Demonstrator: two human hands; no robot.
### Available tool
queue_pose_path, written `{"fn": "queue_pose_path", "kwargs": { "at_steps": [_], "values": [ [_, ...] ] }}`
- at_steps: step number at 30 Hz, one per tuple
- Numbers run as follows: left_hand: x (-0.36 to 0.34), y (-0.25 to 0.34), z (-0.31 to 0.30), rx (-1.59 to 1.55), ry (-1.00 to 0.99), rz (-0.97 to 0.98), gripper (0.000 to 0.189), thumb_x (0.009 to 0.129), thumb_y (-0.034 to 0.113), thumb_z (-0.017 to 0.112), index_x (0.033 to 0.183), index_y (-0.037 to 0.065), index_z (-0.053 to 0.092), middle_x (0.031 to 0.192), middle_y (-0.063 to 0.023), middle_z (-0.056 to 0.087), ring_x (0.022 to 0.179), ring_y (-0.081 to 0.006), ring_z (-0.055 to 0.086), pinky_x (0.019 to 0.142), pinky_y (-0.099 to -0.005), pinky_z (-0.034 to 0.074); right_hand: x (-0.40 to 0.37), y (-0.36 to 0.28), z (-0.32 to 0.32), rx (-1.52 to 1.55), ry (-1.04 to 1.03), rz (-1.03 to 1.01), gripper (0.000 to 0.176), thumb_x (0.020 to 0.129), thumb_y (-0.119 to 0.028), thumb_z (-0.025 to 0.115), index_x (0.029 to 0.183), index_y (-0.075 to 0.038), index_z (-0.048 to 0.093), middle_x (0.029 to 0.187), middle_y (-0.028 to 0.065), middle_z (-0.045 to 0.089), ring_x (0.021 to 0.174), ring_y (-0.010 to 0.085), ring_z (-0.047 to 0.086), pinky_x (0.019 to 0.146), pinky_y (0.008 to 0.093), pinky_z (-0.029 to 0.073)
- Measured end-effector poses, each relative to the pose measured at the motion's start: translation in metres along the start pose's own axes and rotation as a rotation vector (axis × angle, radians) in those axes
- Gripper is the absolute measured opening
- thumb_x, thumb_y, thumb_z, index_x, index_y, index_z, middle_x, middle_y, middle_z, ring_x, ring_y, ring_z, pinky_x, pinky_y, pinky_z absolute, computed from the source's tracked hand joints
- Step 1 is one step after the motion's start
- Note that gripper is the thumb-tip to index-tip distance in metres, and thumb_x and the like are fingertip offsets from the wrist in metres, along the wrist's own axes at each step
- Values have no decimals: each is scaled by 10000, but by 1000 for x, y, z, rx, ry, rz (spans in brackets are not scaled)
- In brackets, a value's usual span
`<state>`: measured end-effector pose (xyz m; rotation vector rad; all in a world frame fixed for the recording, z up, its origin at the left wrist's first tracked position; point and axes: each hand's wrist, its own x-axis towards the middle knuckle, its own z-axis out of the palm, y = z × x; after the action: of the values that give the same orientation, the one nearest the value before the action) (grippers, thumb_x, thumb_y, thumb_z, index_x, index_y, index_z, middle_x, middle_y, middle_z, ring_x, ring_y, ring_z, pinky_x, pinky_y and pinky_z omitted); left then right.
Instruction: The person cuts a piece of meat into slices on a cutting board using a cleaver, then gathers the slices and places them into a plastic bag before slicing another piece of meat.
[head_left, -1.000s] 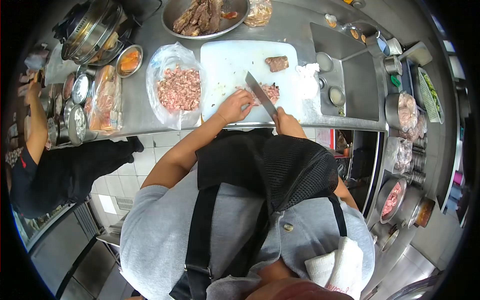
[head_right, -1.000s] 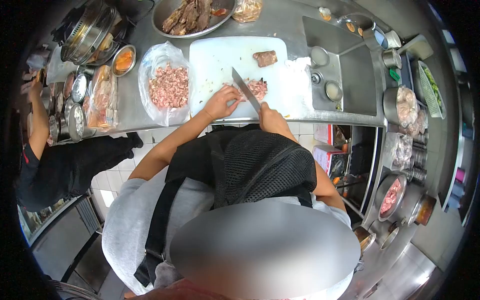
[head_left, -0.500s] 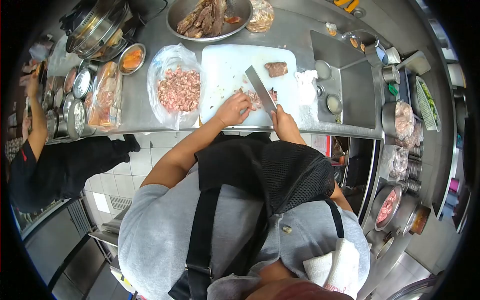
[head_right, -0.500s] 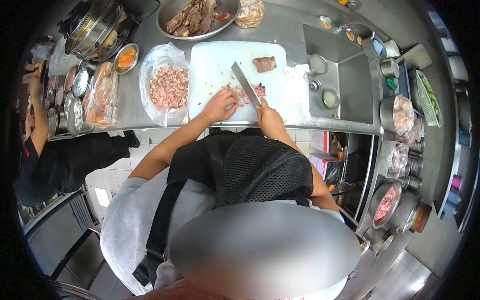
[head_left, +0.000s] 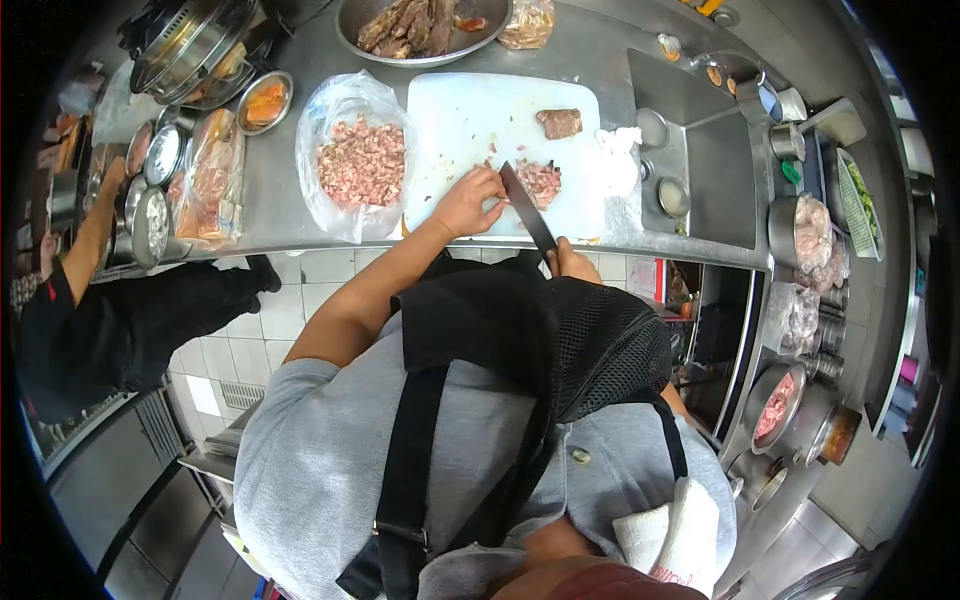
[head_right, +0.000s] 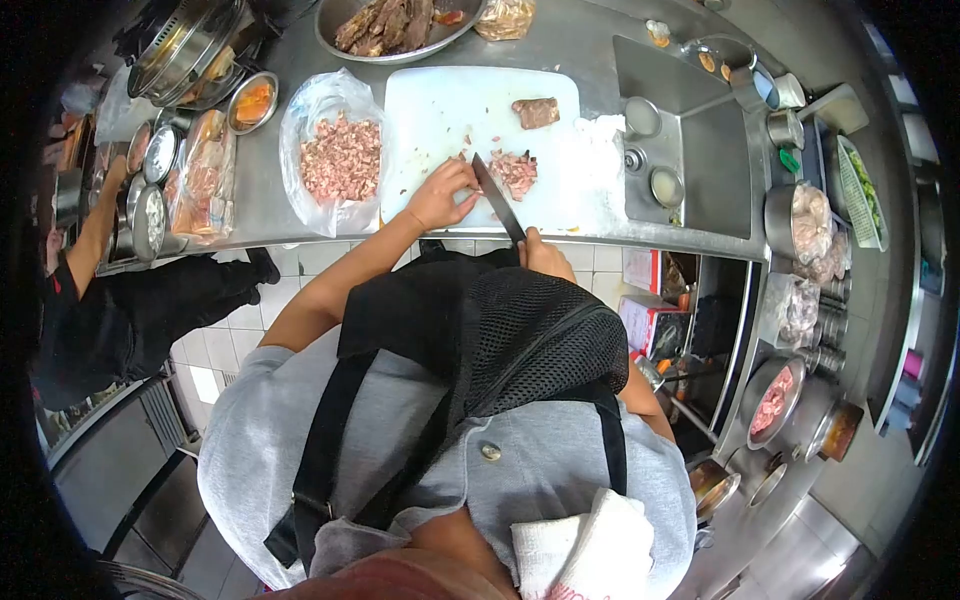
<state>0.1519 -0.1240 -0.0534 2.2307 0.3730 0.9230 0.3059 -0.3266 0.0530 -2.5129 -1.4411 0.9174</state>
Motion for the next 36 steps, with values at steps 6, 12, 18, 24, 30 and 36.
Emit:
{"fn": "queue_pose_path", "kwargs": {
  "at_steps": [6, 12, 18, 24, 30, 36],
  "values": [
    [1, -8, 6, 51, -75, 10, 82, 834, 48, 754, 886, 52, 691, 983, -87, 653, 990, -303, 630, 913, -399, 532, 12, -4, 8, -15, -42, 39, 260, 1085, -220, 504, 1195, 14, 528, 886, 310, 711, 907, 513, 699, 787, 600, 528],
    [-4, -6, 3, 33, -56, -3, 146, 821, 63, 767, 946, 54, 694, 1036, -99, 653, 1034, -320, 629, 930, -409, 531, 49, 15, 33, 109, 159, -206, 266, 1064, -173, 540, 1165, 72, 544, 821, 346, 694, 810, 534, 692, 720, 606, 531],
    [-4, 0, -2, 61, 25, -61, 192, 801, 60, 775, 964, 59, 673, 1064, -115, 636, 1077, -339, 619, 952, -422, 525, 18, -5, -2, 94, 108, -156, 237, 1074, -181, 518, 1125, 50, 541, 824, 334, 699, 833, 531, 700, 730, 604, 538],
    [-5, -11, 2, 90, -73, -38, 190, 774, 43, 774, 929, 58, 665, 1020, -106, 643, 1036, -334, 611, 931, -420, 518, 41, -2, 33, 89, 126, -157, 249, 1077, -203, 518, 1105, 43, 542, 846, 360, 691, 850, 546, 690, 761, 615, 537],
    [-5, 8, -8, 201, 52, -119, 205, 775, 68, 777, 954, 51, 680, 1029, -108, 665, 1008, -347, 621, 932, -429, 511, 25, -3, 4, 124, 134, -203, 238, 1078, -186, 533, 1127, 47, 539, 790, 340, 684, 789, 534, 686, 700, 601, 522],
    [-21, 10, -7, 147, -4, -248, 177, 800, 85, 762, 961, 49, 701, 980, -120, 680, 983, -349, 635, 923, -449, 502, -2, -3, 5, 106, 109, -157, 246, 1094, -213, 518, 1141, 27, 538, 792, 323, 689, 794, 526, 688, 692, 595, 513]
  ]
}}
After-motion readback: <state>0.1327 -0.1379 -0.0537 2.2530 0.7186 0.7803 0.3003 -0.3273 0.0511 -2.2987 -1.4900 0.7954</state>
